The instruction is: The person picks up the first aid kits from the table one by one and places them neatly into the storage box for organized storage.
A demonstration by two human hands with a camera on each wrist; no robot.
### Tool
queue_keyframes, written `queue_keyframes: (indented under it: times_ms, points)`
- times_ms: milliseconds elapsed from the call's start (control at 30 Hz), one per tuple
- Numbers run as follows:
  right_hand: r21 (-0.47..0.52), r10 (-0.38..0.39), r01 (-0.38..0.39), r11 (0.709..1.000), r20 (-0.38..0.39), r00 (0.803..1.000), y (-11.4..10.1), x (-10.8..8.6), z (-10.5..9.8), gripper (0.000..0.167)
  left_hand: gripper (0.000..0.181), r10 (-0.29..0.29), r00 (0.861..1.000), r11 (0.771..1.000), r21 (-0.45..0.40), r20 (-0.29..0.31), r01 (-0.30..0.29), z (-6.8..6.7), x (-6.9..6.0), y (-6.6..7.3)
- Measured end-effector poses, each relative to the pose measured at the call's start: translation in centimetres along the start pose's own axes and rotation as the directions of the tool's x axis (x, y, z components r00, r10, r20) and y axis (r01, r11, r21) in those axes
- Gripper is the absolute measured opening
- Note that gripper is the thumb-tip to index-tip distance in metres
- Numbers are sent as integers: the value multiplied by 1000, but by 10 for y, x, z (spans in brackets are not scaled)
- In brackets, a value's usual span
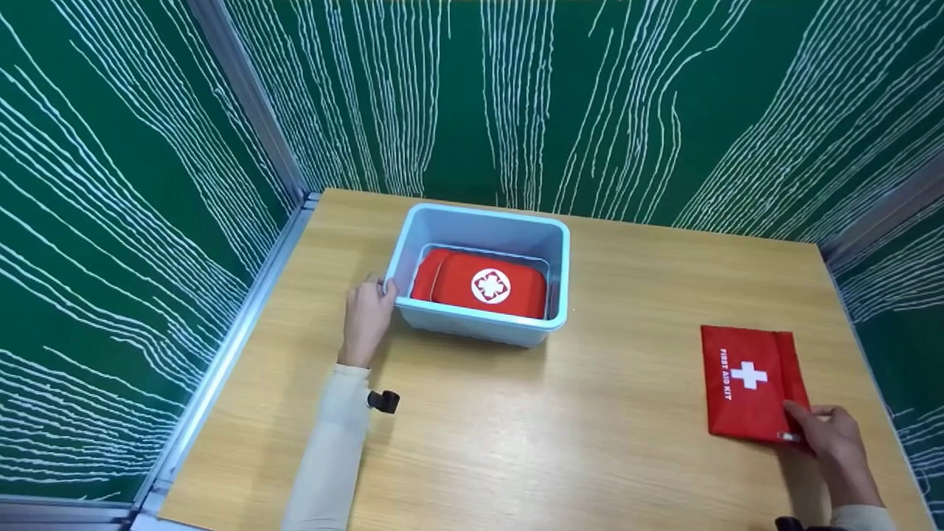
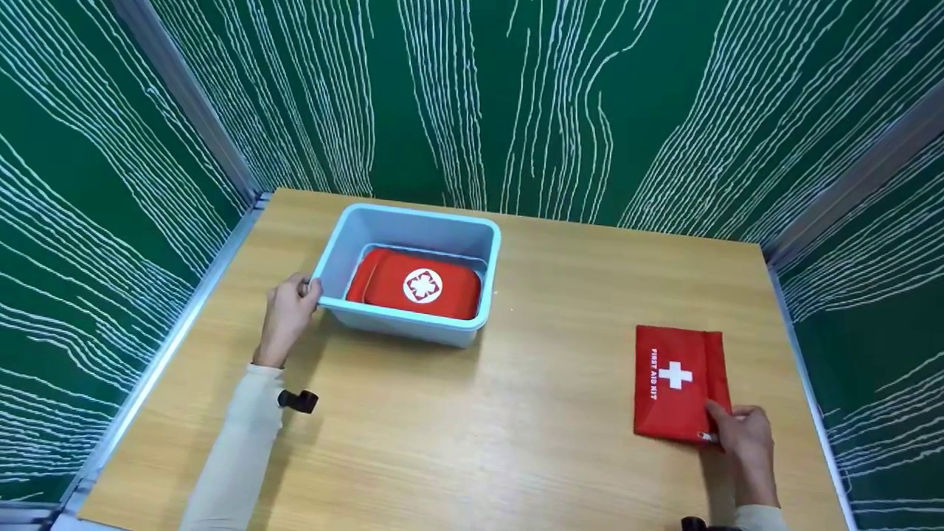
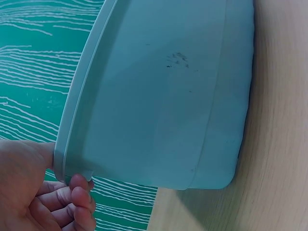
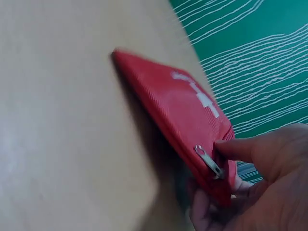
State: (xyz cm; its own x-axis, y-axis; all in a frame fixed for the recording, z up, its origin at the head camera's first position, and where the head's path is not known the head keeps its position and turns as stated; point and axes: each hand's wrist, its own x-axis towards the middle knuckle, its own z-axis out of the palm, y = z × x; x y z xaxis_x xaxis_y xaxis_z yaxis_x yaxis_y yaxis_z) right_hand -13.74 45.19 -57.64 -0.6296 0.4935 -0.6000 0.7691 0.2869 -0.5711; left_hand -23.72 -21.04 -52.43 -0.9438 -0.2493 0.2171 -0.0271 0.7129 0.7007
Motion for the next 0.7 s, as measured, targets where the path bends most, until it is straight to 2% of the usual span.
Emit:
queue_keyframes:
  times_ms: [100, 200, 300, 367, 467, 600, 700]
  points:
    - [130, -39, 41, 991, -19, 999, -8, -6, -6, 52, 29, -8, 1000, 1000, -9, 11, 9, 0, 0, 0]
    - [257, -41, 51, 965, -41, 998, -16, -12, -11, 54, 29, -12, 1000, 1000, -12, 18, 12, 0, -1, 0]
    - [346, -37, 54, 937, -55, 998, -24, -19, -15, 68, 29, 0, 1000, 1000, -13, 15, 0, 0, -1, 0]
    - [401, -31, 53, 915, -61, 998, -28, -22, -17, 67, 30, 5, 1000, 1000, -14, 9, -4, 0, -1, 0]
    - [482, -31, 68, 873, -85, 996, -34, -27, -18, 57, 30, -2, 1000, 1000, -16, 7, 2, 0, -1, 0]
    - [535, -73, 153, 831, -167, 983, -42, -32, -17, 38, 30, -16, 1000, 1000, -16, 13, 16, 0, -1, 0]
    - [506, -123, 221, 834, -220, 968, -50, -38, -17, 34, 30, -22, 1000, 1000, -19, 16, 22, 0, -1, 0]
